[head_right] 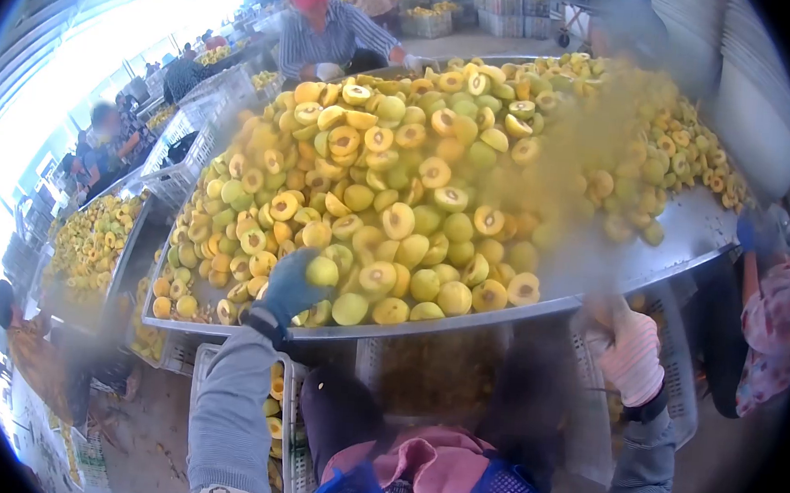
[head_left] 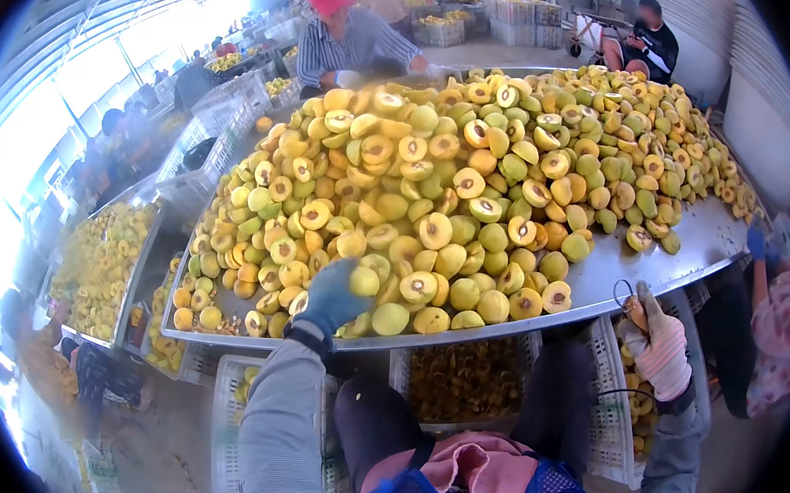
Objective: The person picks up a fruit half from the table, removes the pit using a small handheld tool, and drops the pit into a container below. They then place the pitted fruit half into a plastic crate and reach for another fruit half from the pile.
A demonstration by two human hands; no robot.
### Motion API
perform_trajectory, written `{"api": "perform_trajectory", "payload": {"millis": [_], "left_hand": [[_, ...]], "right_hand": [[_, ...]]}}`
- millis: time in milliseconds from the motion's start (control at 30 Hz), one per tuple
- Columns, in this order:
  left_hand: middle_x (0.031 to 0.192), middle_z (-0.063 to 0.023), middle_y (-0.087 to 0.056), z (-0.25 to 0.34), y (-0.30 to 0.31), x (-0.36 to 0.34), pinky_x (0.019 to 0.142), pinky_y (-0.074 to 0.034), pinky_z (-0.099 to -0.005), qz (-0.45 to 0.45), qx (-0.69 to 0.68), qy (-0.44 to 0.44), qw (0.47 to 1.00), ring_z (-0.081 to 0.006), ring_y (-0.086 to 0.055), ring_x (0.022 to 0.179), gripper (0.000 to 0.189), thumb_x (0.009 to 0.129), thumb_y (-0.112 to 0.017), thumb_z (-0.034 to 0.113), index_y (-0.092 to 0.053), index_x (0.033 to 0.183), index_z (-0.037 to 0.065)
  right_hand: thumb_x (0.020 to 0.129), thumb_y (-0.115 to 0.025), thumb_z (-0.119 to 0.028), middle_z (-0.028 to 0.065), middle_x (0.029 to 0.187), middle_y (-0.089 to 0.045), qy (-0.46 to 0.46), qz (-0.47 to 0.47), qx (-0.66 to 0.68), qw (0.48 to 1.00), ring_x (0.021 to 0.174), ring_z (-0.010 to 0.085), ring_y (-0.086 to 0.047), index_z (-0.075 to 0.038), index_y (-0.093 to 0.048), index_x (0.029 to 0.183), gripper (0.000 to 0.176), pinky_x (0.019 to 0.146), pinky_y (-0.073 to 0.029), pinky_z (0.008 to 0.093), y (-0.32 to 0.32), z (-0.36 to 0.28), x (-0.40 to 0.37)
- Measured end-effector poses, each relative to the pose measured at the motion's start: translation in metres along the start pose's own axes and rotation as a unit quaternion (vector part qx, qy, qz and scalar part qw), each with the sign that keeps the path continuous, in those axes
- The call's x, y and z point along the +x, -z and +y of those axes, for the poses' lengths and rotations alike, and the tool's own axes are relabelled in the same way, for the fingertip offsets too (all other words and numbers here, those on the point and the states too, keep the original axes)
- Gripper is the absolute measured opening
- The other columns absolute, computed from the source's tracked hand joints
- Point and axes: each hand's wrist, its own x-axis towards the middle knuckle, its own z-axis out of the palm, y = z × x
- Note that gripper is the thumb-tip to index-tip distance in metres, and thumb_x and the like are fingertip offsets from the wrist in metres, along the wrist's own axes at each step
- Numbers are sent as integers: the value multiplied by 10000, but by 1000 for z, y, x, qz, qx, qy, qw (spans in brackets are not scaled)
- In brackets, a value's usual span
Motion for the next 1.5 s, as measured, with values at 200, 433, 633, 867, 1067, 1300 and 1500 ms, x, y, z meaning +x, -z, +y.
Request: {"api": "perform_trajectory", "payload": {"millis": [200, 433, 633, 867, 1067, 1300, 1500], "left_hand": [[1082, -168, -654, 74, 14, -58, 706, -574, -405, 119, -262, 69, 955, -337, -679, 901, 593, 777, -770, 266, -540, 1274, 37], [1106, -159, -655, 172, 2, -90, 826, -529, -370, 160, -441, 68, 880, -263, -654, 952, 588, 739, -833, 241, -586, 1210, -9], [1174, -128, -609, 193, -13, -100, 933, -492, -319, 36, -806, 165, 568, -209, -606, 1055, 585, 1015, -384, 454, -531, 1293, -40], [1095, -133, -634, 217, -1, -111, 848, -521, -322, 134, -586, 133, 788, -216, -620, 972, 457, 969, -530, 333, -555, 1232, -40], [1025, -130, -658, 209, -22, -113, 797, -527, -316, 129, -683, 134, 707, -204, -624, 897, 359, 920, -608, 248, -579, 1143, -32], [1015, -152, -672, 210, -23, -111, 770, -546, -325, 105, -730, 143, 660, -226, -646, 874, 347, 927, -605, 232, -596, 1141, -40], [985, -181, -678, 210, -10, -100, 735, -571, -353, 213, -553, -22, 805, -273, -673, 830, 412, 922, -613, 259, -588, 1160, -76]], "right_hand": [[834, -739, -199, 167, 895, -702, 90, -75, 117, 986, 802, 335, -707, 15, -540, 1291, 542, 701, -550, 366, -56, -54, 0], [906, -643, -368, 181, 779, -671, 68, -134, 186, 971, 704, 372, -666, -81, -497, 1340, 540, 610, -523, 437, -116, -106, -28], [937, -581, -422, 192, 706, -643, 31, -170, 155, 973, 633, 388, -640, -99, -495, 1330, 516, 556, -488, 472, -103, -117, -37], [945, -563, -419, 193, 672, -630, 40, -188, 148, 970, 607, 394, -631, -31, -499, 1296, 527, 542, -481, 471, -114, -109, -54], [944, -585, -395, 223, 731, -643, 16, -229, 133, 964, 662, 395, -649, 25, -540, 1256, 525, 579, -500, 454, -114, -113, -63], [950, -554, -393, 223, 816, -662, -19, -268, 323, 908, 731, 387, -656, -5, -574, 1162, 442, 642, -507, 453, -121, -108, -69], [966, -586, -341, 96, 699, -620, 16, -256, 220, 941, 646, 221, -604, -13, -640, 1065, 346, 630, -484, 345, -108, -114, -64]]}}
